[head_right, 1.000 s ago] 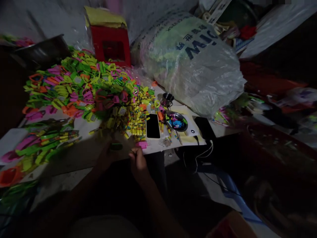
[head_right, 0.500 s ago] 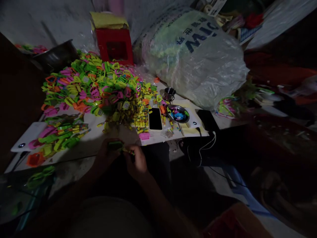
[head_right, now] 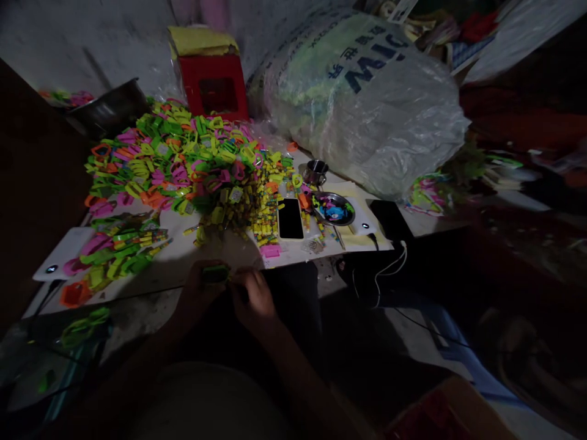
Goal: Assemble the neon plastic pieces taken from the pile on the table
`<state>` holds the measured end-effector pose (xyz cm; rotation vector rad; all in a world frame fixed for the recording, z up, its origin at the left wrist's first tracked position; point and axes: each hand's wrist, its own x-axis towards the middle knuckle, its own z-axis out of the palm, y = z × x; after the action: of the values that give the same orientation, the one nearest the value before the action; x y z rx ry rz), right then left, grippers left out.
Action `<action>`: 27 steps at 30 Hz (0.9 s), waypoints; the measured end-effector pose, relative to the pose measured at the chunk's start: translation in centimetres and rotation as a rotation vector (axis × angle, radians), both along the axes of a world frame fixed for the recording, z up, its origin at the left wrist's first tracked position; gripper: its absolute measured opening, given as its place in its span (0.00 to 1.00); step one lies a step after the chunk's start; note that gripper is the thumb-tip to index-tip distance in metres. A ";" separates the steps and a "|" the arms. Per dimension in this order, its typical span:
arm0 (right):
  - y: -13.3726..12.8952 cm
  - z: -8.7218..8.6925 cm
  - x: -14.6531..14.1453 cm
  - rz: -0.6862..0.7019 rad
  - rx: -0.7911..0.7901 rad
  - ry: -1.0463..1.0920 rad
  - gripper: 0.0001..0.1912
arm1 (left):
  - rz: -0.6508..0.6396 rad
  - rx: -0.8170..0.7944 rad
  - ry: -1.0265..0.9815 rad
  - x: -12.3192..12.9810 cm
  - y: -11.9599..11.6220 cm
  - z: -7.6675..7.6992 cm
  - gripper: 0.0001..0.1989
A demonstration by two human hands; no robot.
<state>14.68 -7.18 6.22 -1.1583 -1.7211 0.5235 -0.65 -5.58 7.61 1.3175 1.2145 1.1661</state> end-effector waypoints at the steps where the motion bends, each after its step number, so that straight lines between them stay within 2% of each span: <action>1: 0.1 -0.2 0.1 0.007 0.029 -0.059 0.05 | 0.001 -0.019 0.016 0.0 0.0 0.0 0.21; 4: 0.1 -0.6 0.3 -0.015 0.083 -0.295 0.05 | -0.014 -0.107 0.067 0.0 0.0 0.1 0.19; 8: -0.5 -0.9 0.2 -0.026 0.039 -0.527 0.08 | -0.052 -0.234 0.159 -0.3 -0.1 -0.3 0.19; 11: -0.6 -0.8 -0.2 0.009 -0.021 -0.504 0.09 | -0.105 -0.270 0.201 -0.9 0.0 -0.6 0.18; 14: 0.2 -0.7 -0.3 0.000 -0.055 -0.394 0.06 | -0.108 -0.211 0.247 -2.4 0.8 -0.5 0.19; 16: 1.3 -0.9 0.1 -0.026 -0.081 -0.362 0.18 | -0.003 -0.102 0.300 -4.4 1.8 0.3 0.19; 18: 2.6 -1.3 0.9 -0.058 -0.125 -0.382 0.27 | 0.185 0.055 0.379 -7.2 3.1 1.5 0.21; 21: 4.0 -2.1 2.1 -0.118 -0.195 -0.444 0.18 | 0.512 0.246 0.626 -12.5 5.1 3.4 0.25; 23: 4.6 -2.3 2.4 -0.163 -0.213 -0.492 0.13 | 0.696 0.238 0.755 -16.0 6.0 4.0 0.25; 27: 5.9 -1.7 1.4 -0.187 -0.197 -0.577 0.15 | 0.896 0.129 0.923 -20.7 7.1 3.1 0.29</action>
<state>16.12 -1.25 4.56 -1.7144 -2.0414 0.2562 -21.35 1.53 10.72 1.4987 2.6224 1.2444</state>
